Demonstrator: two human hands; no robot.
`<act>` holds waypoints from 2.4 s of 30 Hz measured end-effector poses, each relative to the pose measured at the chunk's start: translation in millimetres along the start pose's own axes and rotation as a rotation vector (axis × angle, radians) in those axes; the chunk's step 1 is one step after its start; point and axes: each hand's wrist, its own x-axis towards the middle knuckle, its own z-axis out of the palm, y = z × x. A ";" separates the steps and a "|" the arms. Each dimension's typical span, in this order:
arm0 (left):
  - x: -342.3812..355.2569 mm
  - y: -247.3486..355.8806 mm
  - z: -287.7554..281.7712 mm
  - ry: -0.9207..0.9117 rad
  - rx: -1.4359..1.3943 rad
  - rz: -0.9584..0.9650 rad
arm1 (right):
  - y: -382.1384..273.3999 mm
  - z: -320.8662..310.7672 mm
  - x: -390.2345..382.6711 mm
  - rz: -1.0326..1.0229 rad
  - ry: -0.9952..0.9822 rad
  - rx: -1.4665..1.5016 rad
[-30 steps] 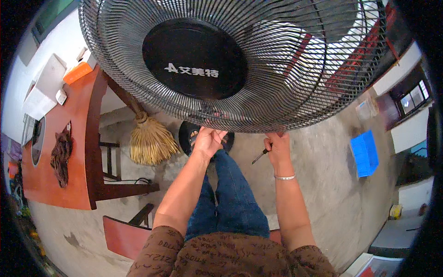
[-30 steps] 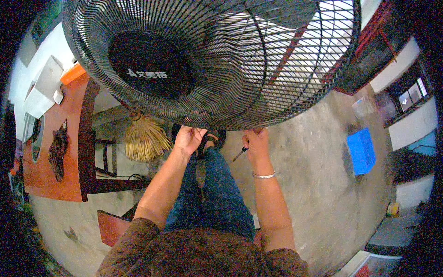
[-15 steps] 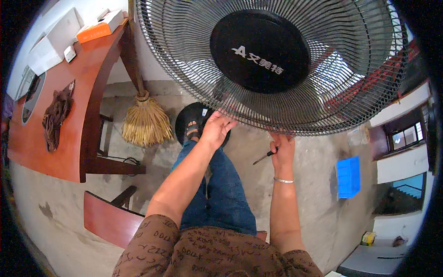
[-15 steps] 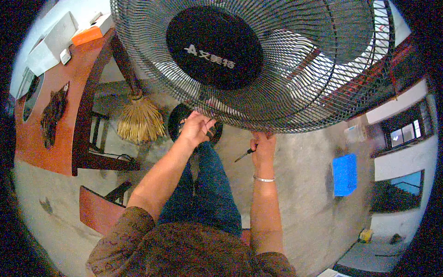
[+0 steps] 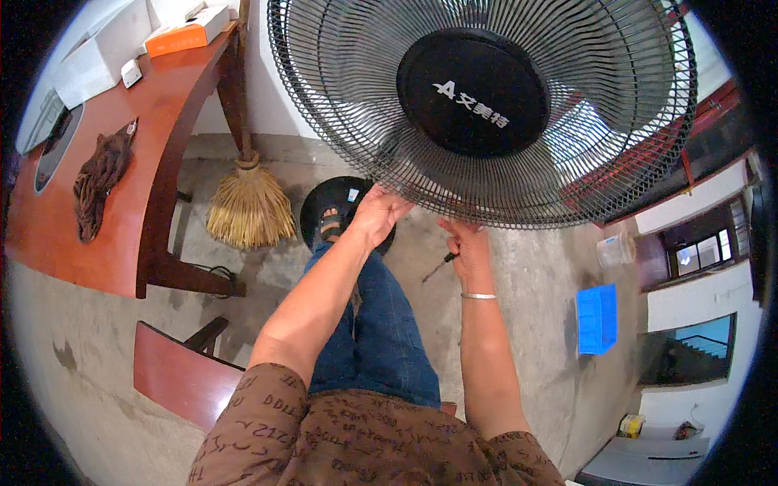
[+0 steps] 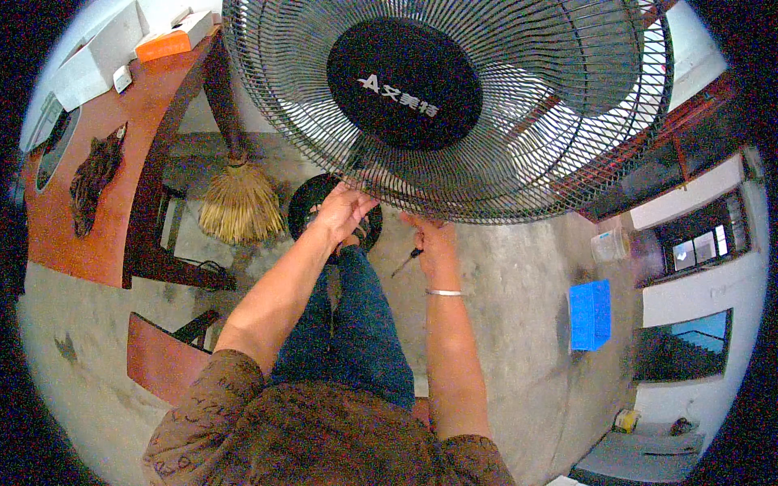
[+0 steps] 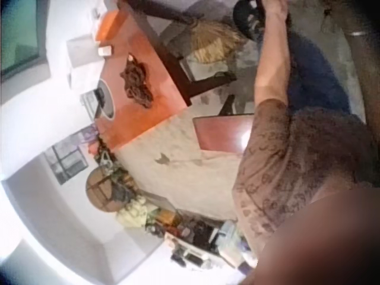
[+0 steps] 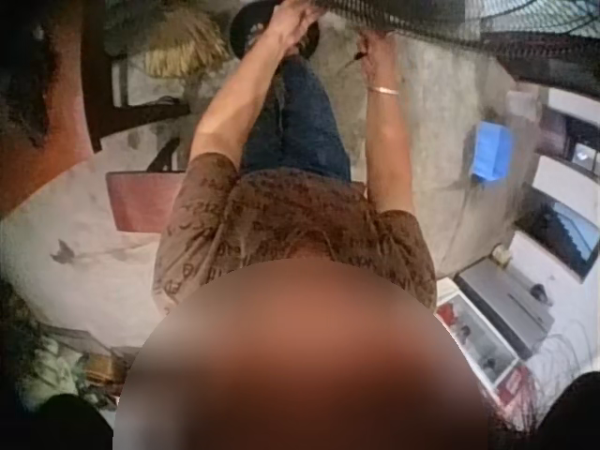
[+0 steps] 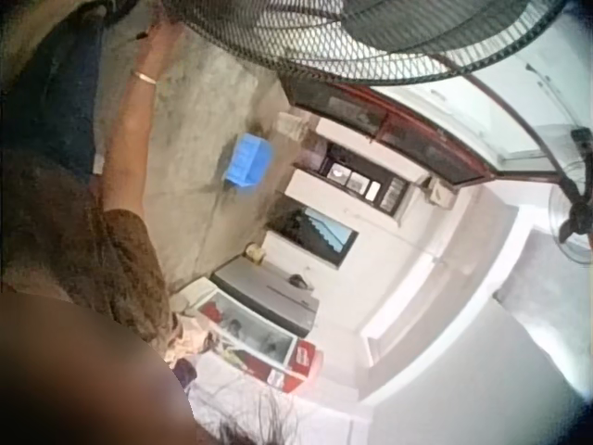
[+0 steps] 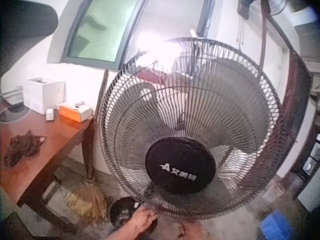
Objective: Repairing a black electric pedestal fan using a screwdriver.
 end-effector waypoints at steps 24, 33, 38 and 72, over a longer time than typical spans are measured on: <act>2.7 6.2 -9.8 0.075 0.234 -0.043 | 26.4 35.5 9.6 -0.101 0.114 -0.026; -10.4 11.4 -18.6 0.021 0.144 -0.007 | 26.6 48.6 -3.2 -0.073 0.215 -0.009; -9.6 17.1 -31.6 -0.082 0.042 -0.058 | 18.8 53.6 -4.9 -0.101 0.244 0.058; -16.7 30.9 -37.0 -0.136 0.334 0.223 | 17.6 39.4 -13.2 -0.343 0.062 0.052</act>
